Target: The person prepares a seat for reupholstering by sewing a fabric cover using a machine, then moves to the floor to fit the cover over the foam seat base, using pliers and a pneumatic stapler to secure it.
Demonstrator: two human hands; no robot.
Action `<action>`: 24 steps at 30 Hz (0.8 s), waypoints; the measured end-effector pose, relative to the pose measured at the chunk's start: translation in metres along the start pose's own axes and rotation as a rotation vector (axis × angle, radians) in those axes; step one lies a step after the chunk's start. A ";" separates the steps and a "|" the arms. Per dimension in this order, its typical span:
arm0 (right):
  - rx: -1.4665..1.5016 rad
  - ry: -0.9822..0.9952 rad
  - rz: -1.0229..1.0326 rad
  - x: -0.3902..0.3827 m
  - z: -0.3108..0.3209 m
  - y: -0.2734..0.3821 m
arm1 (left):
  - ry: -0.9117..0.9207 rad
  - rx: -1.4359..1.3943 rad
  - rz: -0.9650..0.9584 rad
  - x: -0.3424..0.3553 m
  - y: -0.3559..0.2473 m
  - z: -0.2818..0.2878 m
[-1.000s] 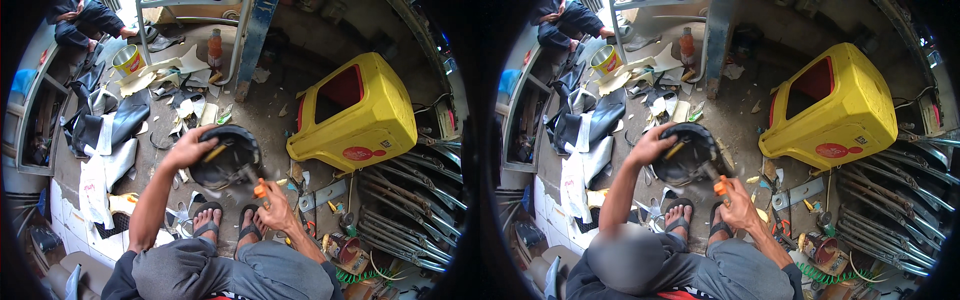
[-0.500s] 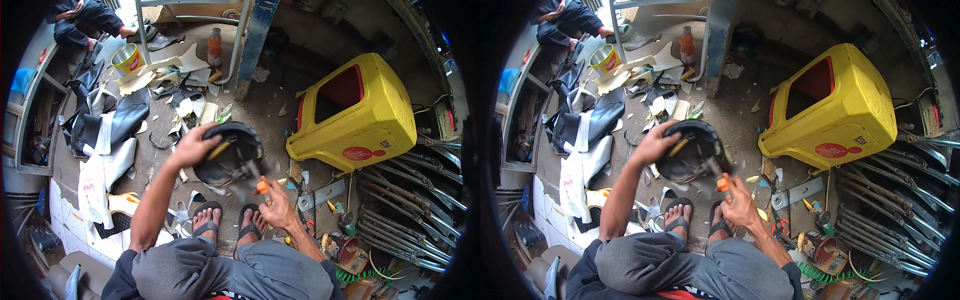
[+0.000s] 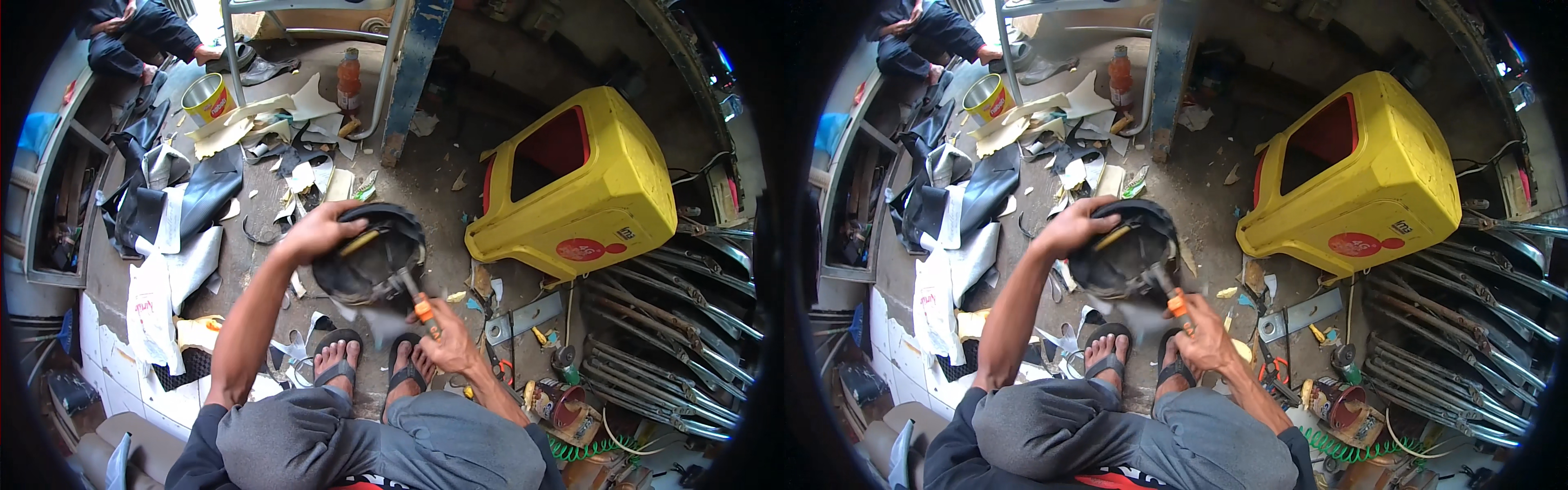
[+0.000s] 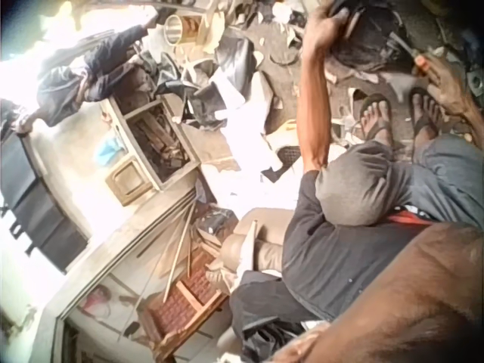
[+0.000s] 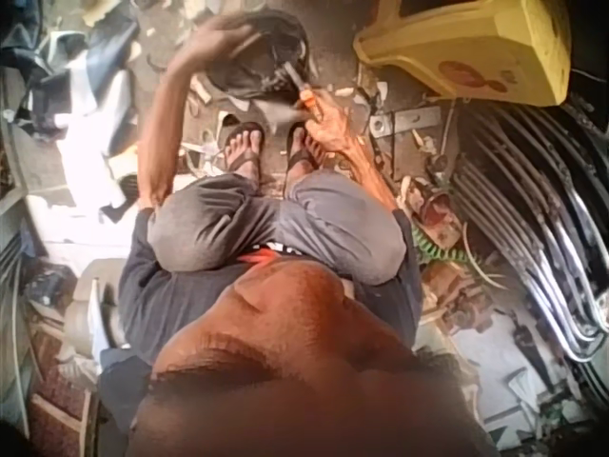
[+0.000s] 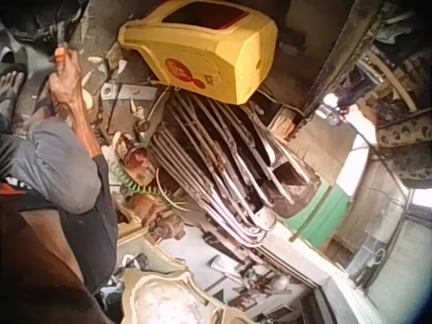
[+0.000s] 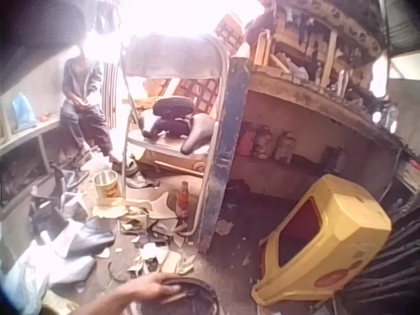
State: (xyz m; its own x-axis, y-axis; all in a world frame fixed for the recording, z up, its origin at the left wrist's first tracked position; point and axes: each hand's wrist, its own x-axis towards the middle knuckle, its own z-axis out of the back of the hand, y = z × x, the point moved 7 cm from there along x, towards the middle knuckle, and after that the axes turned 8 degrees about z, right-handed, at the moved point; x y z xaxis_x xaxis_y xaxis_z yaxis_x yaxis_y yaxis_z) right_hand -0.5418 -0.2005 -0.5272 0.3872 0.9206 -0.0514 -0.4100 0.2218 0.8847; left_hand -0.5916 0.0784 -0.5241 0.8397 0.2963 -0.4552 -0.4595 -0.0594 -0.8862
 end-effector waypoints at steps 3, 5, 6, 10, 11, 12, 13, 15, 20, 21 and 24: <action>0.062 0.021 -0.122 0.003 -0.006 -0.012 | 0.127 -0.270 0.239 0.023 0.034 -0.014; 0.015 0.003 -0.208 0.005 -0.005 -0.020 | -0.305 0.350 -0.147 -0.008 -0.007 -0.018; -0.034 -0.010 -0.299 0.004 -0.004 -0.028 | -0.382 0.482 -0.364 -0.030 -0.022 -0.041; -0.015 -0.057 -0.396 -0.002 -0.001 -0.029 | -0.573 0.758 -0.819 -0.079 -0.046 -0.099; -0.018 -0.057 -0.396 -0.006 0.003 -0.032 | -0.507 0.623 -0.742 -0.071 -0.046 -0.080; -0.052 -0.057 -0.230 -0.007 0.009 -0.025 | -0.375 0.454 -0.523 -0.045 -0.037 -0.052; -0.086 -0.060 -0.060 -0.007 0.011 -0.012 | -0.244 0.287 -0.307 -0.021 -0.026 -0.024; 0.009 0.025 -0.054 0.000 -0.004 0.008 | 0.189 -0.445 0.271 0.015 0.035 -0.009; -0.061 0.029 -0.304 0.003 -0.001 -0.018 | -0.356 0.545 -0.320 -0.031 -0.023 -0.050; -0.060 0.025 -0.323 -0.004 -0.004 -0.020 | -0.373 0.674 -0.504 -0.053 -0.031 -0.079; -0.072 -0.023 -0.314 -0.004 0.001 -0.020 | -0.522 0.671 -0.736 -0.077 -0.038 -0.082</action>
State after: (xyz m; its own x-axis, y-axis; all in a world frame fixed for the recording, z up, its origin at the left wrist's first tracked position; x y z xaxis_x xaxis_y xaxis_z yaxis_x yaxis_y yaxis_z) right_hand -0.5341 -0.2088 -0.5440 0.5219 0.7964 -0.3054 -0.3245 0.5165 0.7924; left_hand -0.6151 -0.0207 -0.4624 0.8192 0.4195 0.3911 -0.0968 0.7733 -0.6267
